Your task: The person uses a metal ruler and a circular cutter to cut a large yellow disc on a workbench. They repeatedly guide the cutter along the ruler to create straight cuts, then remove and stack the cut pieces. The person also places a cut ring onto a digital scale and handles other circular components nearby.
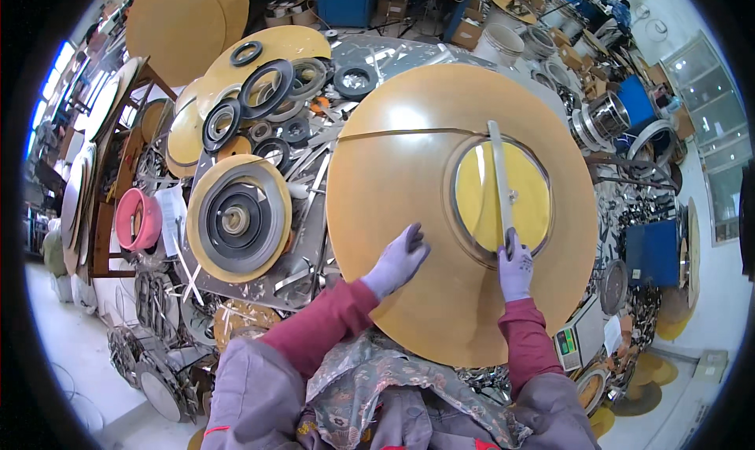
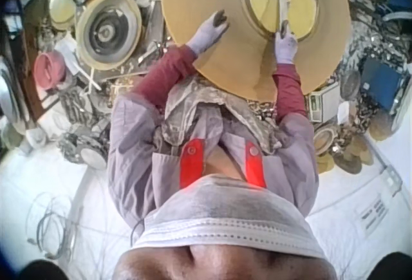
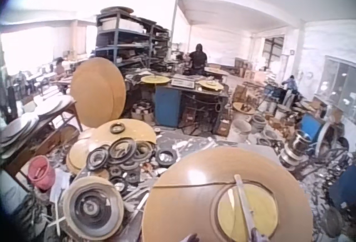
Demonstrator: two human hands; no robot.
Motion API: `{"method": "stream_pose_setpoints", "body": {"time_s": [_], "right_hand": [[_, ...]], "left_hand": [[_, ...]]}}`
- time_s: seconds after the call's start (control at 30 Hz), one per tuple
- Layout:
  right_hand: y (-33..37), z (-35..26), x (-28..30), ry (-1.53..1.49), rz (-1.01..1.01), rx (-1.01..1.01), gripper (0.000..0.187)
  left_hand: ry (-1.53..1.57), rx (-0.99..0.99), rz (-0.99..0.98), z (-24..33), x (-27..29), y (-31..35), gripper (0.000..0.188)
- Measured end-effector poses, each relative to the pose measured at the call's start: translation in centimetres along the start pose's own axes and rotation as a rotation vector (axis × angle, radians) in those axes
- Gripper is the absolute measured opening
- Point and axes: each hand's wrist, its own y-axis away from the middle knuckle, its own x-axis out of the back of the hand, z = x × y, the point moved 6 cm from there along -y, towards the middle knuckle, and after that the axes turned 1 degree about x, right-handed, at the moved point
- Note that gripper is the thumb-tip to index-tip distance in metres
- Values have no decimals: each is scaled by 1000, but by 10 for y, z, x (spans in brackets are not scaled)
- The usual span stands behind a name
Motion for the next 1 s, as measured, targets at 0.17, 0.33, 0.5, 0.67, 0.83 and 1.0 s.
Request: {"method": "stream_pose_setpoints", "body": {"time_s": [0.17, 0.33, 0.5, 0.67, 0.83, 1.0], "right_hand": [[10, 4, 1, -203, 122, 55, 51], [-5, -7, 53, -803, -88, -291, 43], [-116, -81, 135, -1314, 102, 61, 31], [-210, -162, 82, -977, -341, 317, 24], [-320, -126, 34, -801, -383, 369, 25], [-360, 78, 100, -743, 18, 110, 26]], "left_hand": [[-802, -130, 165, 28, 14, 21, 62], [-1085, -276, 261, 5, 28, 5, 65], [-1085, -260, 216, 11, 25, 2, 67], [-1077, -244, 202, 19, 15, 7, 66], [-1026, -191, 250, 21, 37, -1, 69], [-1042, -224, 250, 23, 46, -15, 69]]}}
